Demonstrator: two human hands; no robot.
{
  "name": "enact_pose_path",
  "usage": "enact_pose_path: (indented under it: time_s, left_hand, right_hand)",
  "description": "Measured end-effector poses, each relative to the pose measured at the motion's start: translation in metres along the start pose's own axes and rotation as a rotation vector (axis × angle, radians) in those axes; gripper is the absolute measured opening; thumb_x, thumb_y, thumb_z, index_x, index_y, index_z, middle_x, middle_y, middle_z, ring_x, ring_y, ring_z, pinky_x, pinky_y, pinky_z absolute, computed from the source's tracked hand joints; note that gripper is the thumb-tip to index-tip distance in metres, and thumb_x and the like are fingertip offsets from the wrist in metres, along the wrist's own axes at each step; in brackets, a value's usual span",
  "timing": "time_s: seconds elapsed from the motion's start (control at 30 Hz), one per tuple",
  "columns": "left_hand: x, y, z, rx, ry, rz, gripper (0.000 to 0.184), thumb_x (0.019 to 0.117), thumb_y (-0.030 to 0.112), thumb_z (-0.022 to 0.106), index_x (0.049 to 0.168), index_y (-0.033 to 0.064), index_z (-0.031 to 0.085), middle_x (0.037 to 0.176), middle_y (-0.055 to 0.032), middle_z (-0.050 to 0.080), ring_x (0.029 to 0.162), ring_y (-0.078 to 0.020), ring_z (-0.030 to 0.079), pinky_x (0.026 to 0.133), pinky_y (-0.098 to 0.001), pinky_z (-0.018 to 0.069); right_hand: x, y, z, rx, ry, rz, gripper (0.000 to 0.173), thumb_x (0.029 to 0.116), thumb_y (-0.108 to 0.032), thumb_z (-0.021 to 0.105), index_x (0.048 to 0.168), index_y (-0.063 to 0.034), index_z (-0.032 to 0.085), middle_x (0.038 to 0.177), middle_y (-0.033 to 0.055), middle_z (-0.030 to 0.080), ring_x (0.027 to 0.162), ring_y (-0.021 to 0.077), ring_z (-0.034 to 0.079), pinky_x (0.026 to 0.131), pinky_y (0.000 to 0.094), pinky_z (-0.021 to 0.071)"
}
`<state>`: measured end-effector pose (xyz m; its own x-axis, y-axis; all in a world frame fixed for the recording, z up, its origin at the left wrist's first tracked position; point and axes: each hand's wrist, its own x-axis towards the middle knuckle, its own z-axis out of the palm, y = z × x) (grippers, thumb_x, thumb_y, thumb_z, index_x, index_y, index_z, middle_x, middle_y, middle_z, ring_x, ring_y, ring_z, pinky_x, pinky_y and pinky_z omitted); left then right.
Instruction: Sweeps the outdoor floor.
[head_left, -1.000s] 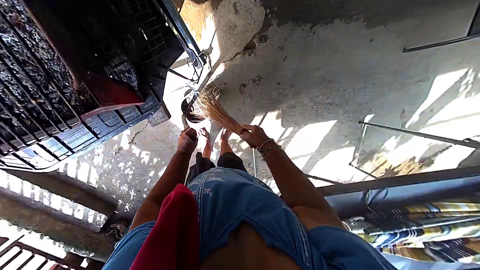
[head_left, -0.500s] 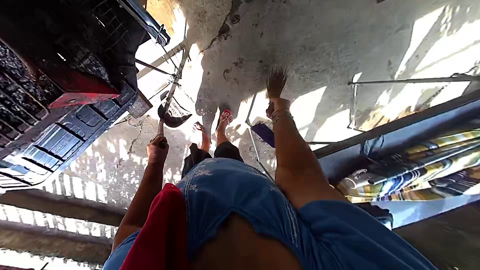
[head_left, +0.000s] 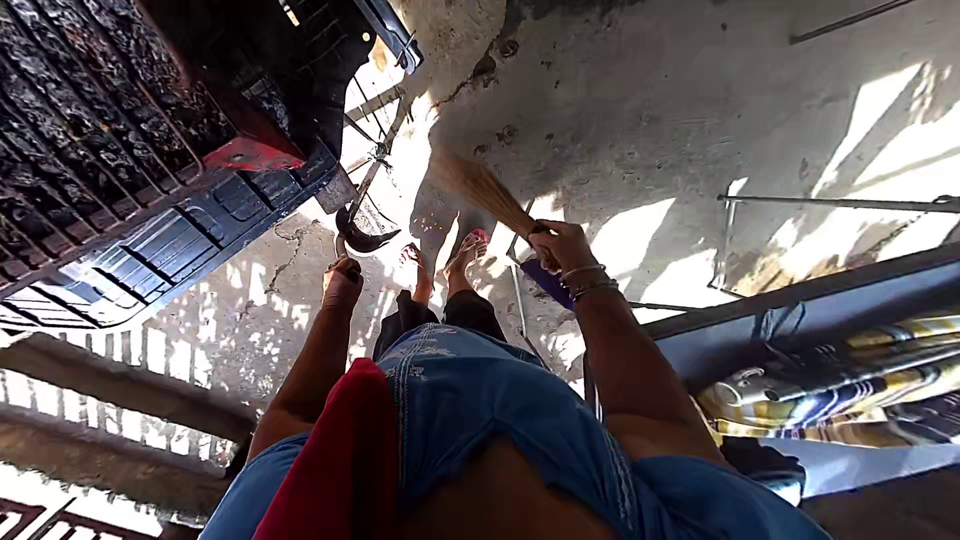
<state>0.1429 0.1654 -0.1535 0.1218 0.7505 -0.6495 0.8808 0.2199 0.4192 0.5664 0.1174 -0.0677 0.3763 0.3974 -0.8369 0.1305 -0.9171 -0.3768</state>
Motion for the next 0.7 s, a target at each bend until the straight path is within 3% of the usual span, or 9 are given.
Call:
enact_pose_path:
  time_s: [0.13, 0.2, 0.3, 0.37, 0.43, 0.5, 0.57, 0.63, 0.7]
  left_hand:
    - [-0.007, -0.003, 0.005, -0.016, 0.013, -0.011, 0.015, 0.0885, 0.002, 0.068, 0.103, -0.0013, 0.07, 0.125, -0.0228, 0.068, 0.122, -0.0388, 0.063, 0.104, -0.0585, 0.0475]
    - [-0.011, -0.001, 0.007, -0.027, 0.007, -0.048, 0.015, 0.0882, 0.001, 0.069, 0.103, 0.0002, 0.07, 0.126, -0.0222, 0.067, 0.123, -0.0383, 0.062, 0.104, -0.0585, 0.0479]
    - [-0.011, -0.003, 0.013, -0.027, 0.008, -0.054, 0.015, 0.0878, 0.001, 0.068, 0.103, 0.0, 0.07, 0.129, -0.0218, 0.066, 0.125, -0.0372, 0.061, 0.104, -0.0569, 0.0481]
    - [-0.01, 0.0, 0.01, -0.024, -0.006, -0.052, 0.016, 0.0893, 0.002, 0.067, 0.105, 0.0001, 0.07, 0.128, -0.0218, 0.066, 0.123, -0.0372, 0.062, 0.104, -0.0565, 0.0482]
    - [-0.01, 0.004, 0.006, -0.034, -0.005, -0.058, 0.017, 0.0902, 0.003, 0.066, 0.107, -0.0002, 0.069, 0.127, -0.0223, 0.066, 0.122, -0.0378, 0.062, 0.103, -0.0565, 0.0479]
    - [-0.008, 0.001, 0.002, -0.047, 0.024, -0.051, 0.018, 0.0894, 0.002, 0.065, 0.106, -0.0005, 0.07, 0.125, -0.0219, 0.067, 0.12, -0.0376, 0.063, 0.103, -0.0567, 0.048]
    - [-0.01, -0.006, -0.004, -0.059, 0.058, -0.028, 0.017, 0.0886, 0.001, 0.065, 0.105, -0.0011, 0.07, 0.126, -0.0215, 0.068, 0.121, -0.0379, 0.064, 0.103, -0.0575, 0.048]
    - [-0.016, -0.015, -0.007, -0.074, 0.091, -0.017, 0.014, 0.0883, 0.0, 0.067, 0.101, -0.0008, 0.07, 0.127, -0.0205, 0.068, 0.121, -0.0384, 0.064, 0.103, -0.0591, 0.0484]
    - [-0.027, -0.024, -0.009, -0.09, 0.12, -0.035, 0.013, 0.0873, -0.001, 0.067, 0.1, -0.0003, 0.071, 0.126, -0.0203, 0.069, 0.12, -0.039, 0.065, 0.101, -0.0606, 0.0491]
  right_hand:
    - [0.071, -0.025, -0.002, -0.019, 0.205, -0.082, 0.054, 0.0912, -0.019, 0.07, 0.143, -0.0088, 0.059, 0.112, 0.0214, 0.07, 0.08, 0.0307, 0.068, 0.07, 0.052, 0.0576]
    - [0.098, -0.03, 0.032, -0.032, 0.213, -0.099, 0.051, 0.0916, -0.019, 0.07, 0.14, -0.0076, 0.06, 0.111, 0.0205, 0.069, 0.08, 0.03, 0.069, 0.069, 0.0507, 0.0589]
    - [0.092, -0.017, 0.104, -0.181, 0.016, -0.095, 0.048, 0.0895, -0.018, 0.072, 0.135, -0.0031, 0.064, 0.118, 0.0242, 0.07, 0.106, 0.0391, 0.068, 0.093, 0.061, 0.0531]
    - [0.066, -0.009, 0.132, -0.339, -0.21, -0.106, 0.053, 0.0903, -0.019, 0.073, 0.139, -0.0031, 0.062, 0.123, 0.0251, 0.068, 0.112, 0.0406, 0.066, 0.099, 0.0618, 0.0502]
    - [0.04, -0.011, 0.126, -0.394, -0.326, -0.107, 0.054, 0.093, -0.021, 0.072, 0.144, -0.0062, 0.059, 0.122, 0.0239, 0.068, 0.103, 0.0366, 0.068, 0.093, 0.057, 0.0533]
    - [0.018, -0.022, 0.093, -0.294, -0.283, -0.08, 0.053, 0.0969, -0.021, 0.069, 0.147, -0.0103, 0.056, 0.104, 0.0196, 0.068, 0.069, 0.0243, 0.061, 0.063, 0.0427, 0.0531]
    - [0.012, -0.033, 0.05, -0.151, -0.176, -0.061, 0.052, 0.0977, -0.02, 0.066, 0.148, -0.0133, 0.055, 0.088, 0.0132, 0.065, 0.053, 0.0144, 0.05, 0.048, 0.0321, 0.0453]
    - [0.02, -0.042, 0.013, -0.085, -0.06, -0.086, 0.052, 0.0975, -0.02, 0.066, 0.148, -0.0147, 0.055, 0.084, 0.0109, 0.064, 0.05, 0.0122, 0.048, 0.045, 0.0295, 0.0438]
    - [0.034, -0.05, -0.005, -0.063, 0.06, -0.123, 0.049, 0.0969, -0.02, 0.065, 0.144, -0.013, 0.058, 0.09, 0.0121, 0.065, 0.055, 0.0144, 0.052, 0.049, 0.033, 0.0473]
